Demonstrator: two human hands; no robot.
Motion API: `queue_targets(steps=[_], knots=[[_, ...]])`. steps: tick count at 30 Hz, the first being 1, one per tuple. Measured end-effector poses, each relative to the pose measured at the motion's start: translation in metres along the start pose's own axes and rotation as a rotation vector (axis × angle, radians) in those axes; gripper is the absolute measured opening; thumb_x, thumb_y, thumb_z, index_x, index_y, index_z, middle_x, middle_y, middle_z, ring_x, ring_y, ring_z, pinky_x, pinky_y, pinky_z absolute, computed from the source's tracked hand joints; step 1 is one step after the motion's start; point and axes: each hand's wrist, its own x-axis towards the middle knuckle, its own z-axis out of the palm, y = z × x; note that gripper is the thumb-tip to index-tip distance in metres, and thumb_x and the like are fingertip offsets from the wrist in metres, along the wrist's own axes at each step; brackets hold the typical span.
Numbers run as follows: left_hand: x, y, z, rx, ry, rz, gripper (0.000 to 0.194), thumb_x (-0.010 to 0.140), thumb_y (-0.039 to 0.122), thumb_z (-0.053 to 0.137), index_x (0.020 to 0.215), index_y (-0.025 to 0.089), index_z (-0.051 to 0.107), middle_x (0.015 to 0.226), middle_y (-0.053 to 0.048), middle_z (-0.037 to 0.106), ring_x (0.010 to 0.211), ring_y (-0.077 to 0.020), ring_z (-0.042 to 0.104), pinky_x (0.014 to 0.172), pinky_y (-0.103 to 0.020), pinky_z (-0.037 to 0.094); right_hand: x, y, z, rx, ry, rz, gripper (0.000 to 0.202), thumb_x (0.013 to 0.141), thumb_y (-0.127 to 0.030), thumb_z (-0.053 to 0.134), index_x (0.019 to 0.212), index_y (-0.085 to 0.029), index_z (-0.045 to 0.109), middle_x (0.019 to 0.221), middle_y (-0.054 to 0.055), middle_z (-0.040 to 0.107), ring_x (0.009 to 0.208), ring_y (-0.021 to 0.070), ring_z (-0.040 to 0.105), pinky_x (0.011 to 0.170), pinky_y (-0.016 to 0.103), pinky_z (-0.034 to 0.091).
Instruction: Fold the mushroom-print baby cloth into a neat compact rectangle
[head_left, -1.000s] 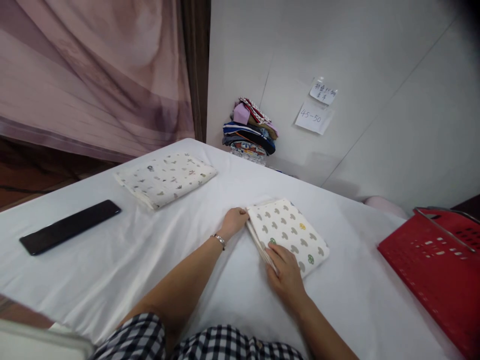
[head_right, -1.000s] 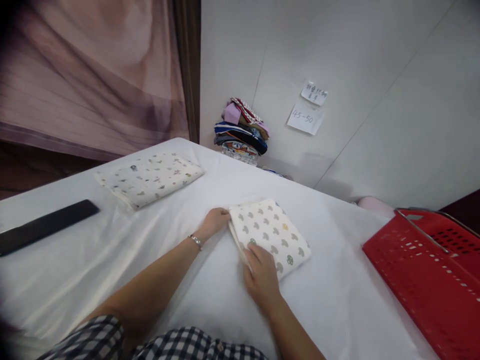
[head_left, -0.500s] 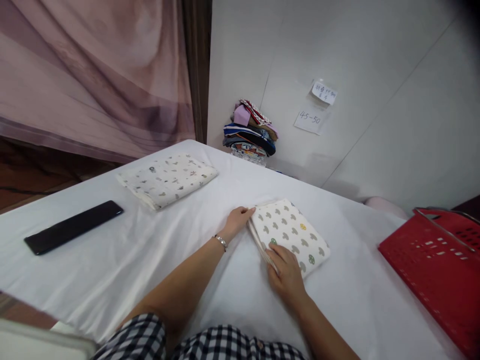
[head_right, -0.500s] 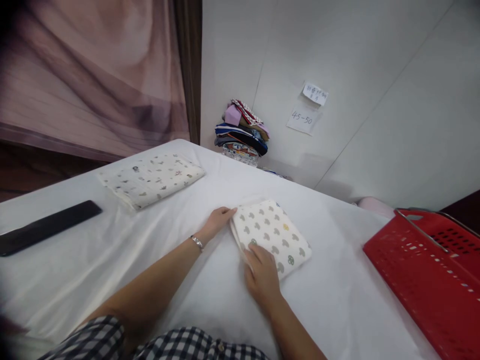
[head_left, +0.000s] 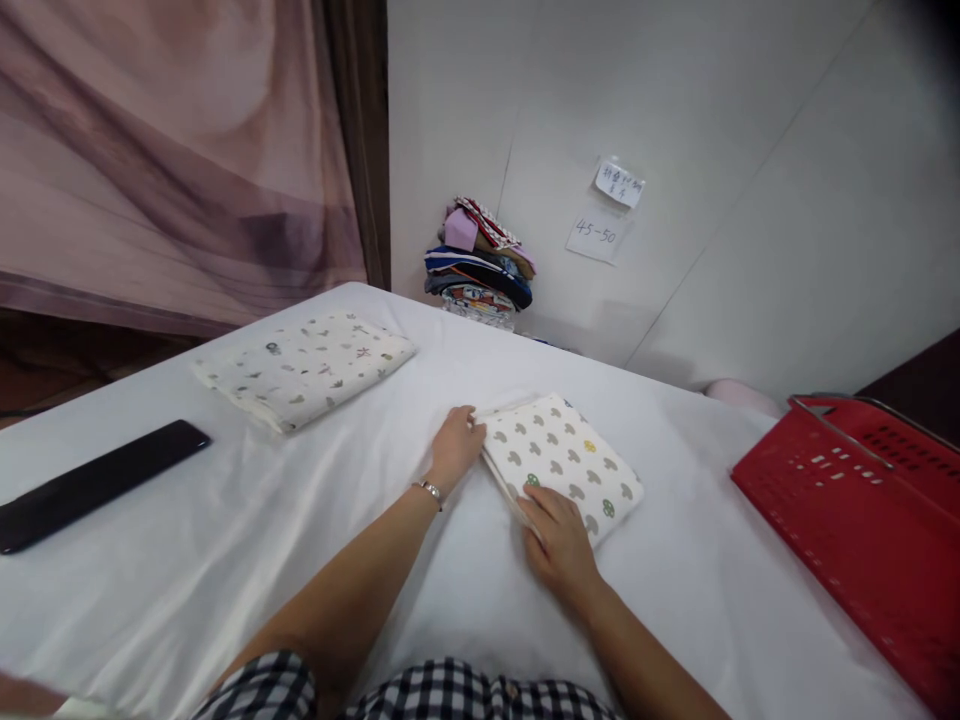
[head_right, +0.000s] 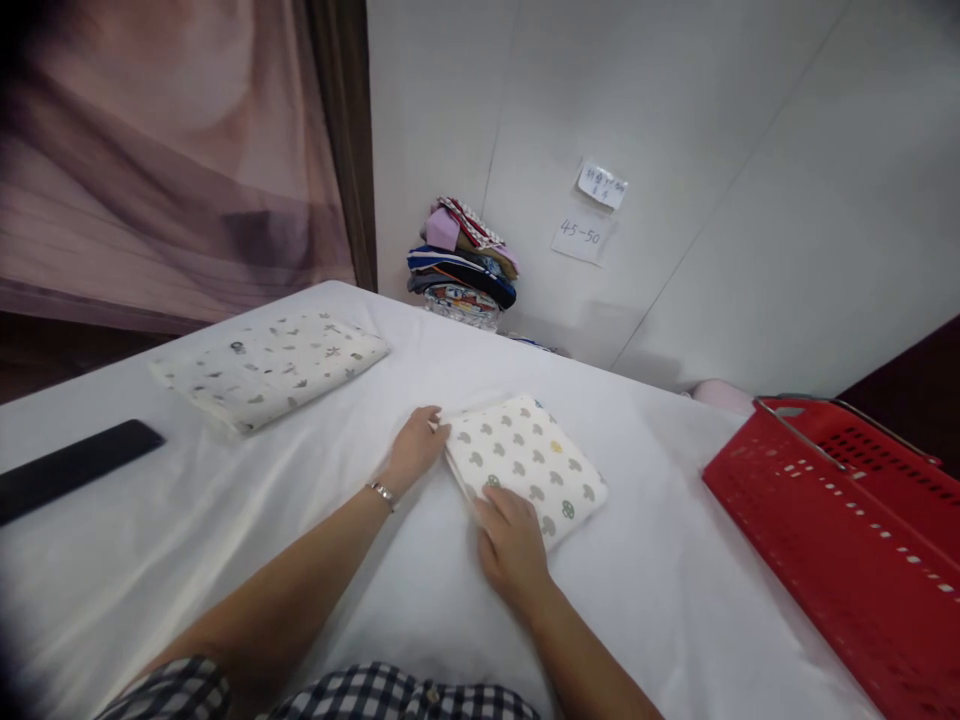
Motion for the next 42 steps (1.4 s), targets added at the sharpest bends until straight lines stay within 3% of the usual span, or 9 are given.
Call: queue_targets(steps=[3, 5, 7, 14, 18, 21, 29, 36, 42], knots=[[-0.014, 0.017, 0.001, 0.086, 0.055, 0.364, 0.037, 0.086, 0.028, 0.046, 0.122, 0.018, 0.051, 0.126, -0.01, 0.054, 0.119, -0.0223, 0.045, 0.101, -0.037, 0.034, 0.001, 0.0, 0.0, -0.003, -0.008, -0.003, 0.043, 0.077, -0.013, 0.045, 0.119, -0.021, 0.055, 0.125, 0.009, 0.054, 0.114, 0.024, 0.048, 0.092, 0.041, 0.042], [-0.023, 0.024, 0.007, 0.136, -0.036, 0.556, 0.038, 0.089, 0.032, 0.043, 0.125, 0.019, 0.05, 0.133, -0.009, 0.049, 0.129, -0.023, 0.036, 0.108, -0.042, 0.025, 0.002, -0.001, 0.0, 0.001, -0.015, -0.001, 0.044, 0.078, -0.014, 0.045, 0.12, -0.021, 0.055, 0.124, 0.009, 0.054, 0.113, 0.0241, 0.048, 0.091, 0.042, 0.042], [-0.028, 0.024, 0.015, 0.194, -0.139, 0.617, 0.039, 0.09, 0.036, 0.041, 0.125, 0.02, 0.051, 0.136, -0.008, 0.048, 0.132, -0.0242, 0.032, 0.111, -0.046, 0.019, 0.002, -0.004, -0.002, 0.011, -0.025, 0.006, 0.044, 0.077, -0.013, 0.046, 0.12, -0.021, 0.055, 0.124, 0.009, 0.054, 0.113, 0.0237, 0.049, 0.091, 0.041, 0.043], [-0.03, 0.008, 0.03, 0.262, -0.181, 0.565, 0.042, 0.09, 0.038, 0.04, 0.126, 0.02, 0.051, 0.135, -0.007, 0.049, 0.132, -0.0248, 0.032, 0.112, -0.048, 0.017, 0.013, 0.007, -0.018, 0.305, -0.045, 0.101, 0.027, 0.084, -0.025, 0.05, 0.107, -0.025, 0.064, 0.113, 0.005, 0.064, 0.104, 0.0199, 0.058, 0.089, 0.036, 0.048], [-0.031, 0.011, 0.029, 0.269, -0.182, 0.551, 0.042, 0.09, 0.039, 0.039, 0.125, 0.019, 0.052, 0.135, -0.007, 0.049, 0.132, -0.0258, 0.033, 0.112, -0.048, 0.017, 0.044, 0.045, -0.024, 0.436, 0.051, 0.321, 0.024, 0.085, -0.025, 0.047, 0.098, -0.023, 0.068, 0.101, 0.003, 0.069, 0.092, 0.0183, 0.064, 0.08, 0.034, 0.052], [-0.032, 0.011, 0.029, 0.266, -0.178, 0.546, 0.043, 0.09, 0.039, 0.039, 0.126, 0.019, 0.052, 0.135, -0.007, 0.05, 0.132, -0.0258, 0.033, 0.112, -0.048, 0.018, 0.081, 0.081, -0.019, 0.377, 0.09, 0.369, 0.023, 0.083, -0.024, 0.049, 0.092, -0.022, 0.069, 0.095, 0.002, 0.07, 0.088, 0.0183, 0.064, 0.076, 0.032, 0.053], [-0.032, 0.007, 0.03, 0.238, -0.16, 0.562, 0.042, 0.091, 0.039, 0.039, 0.127, 0.021, 0.05, 0.135, -0.006, 0.049, 0.132, -0.0245, 0.032, 0.112, -0.047, 0.017, 0.159, 0.131, 0.006, -0.024, -0.165, 0.325, 0.033, 0.08, -0.007, 0.046, 0.101, -0.019, 0.067, 0.109, 0.005, 0.065, 0.098, 0.0184, 0.059, 0.087, 0.031, 0.045], [-0.032, 0.008, 0.032, 0.252, -0.137, 0.561, 0.04, 0.091, 0.038, 0.039, 0.125, 0.021, 0.051, 0.134, -0.005, 0.05, 0.132, -0.0241, 0.033, 0.112, -0.049, 0.019, 0.177, 0.141, 0.014, -0.107, -0.416, 0.21, 0.018, 0.079, -0.012, 0.052, 0.085, -0.02, 0.067, 0.105, 0.004, 0.063, 0.088, 0.0163, 0.059, 0.073, 0.023, 0.04], [-0.033, 0.011, 0.031, 0.257, -0.127, 0.556, 0.039, 0.09, 0.036, 0.041, 0.123, 0.02, 0.053, 0.132, -0.006, 0.052, 0.13, -0.0249, 0.036, 0.111, -0.05, 0.021, 0.184, 0.142, 0.013, -0.152, -0.487, 0.2, 0.011, 0.083, -0.017, 0.05, 0.084, -0.019, 0.06, 0.097, 0.004, 0.061, 0.073, 0.013, 0.055, 0.062, 0.022, 0.034]])
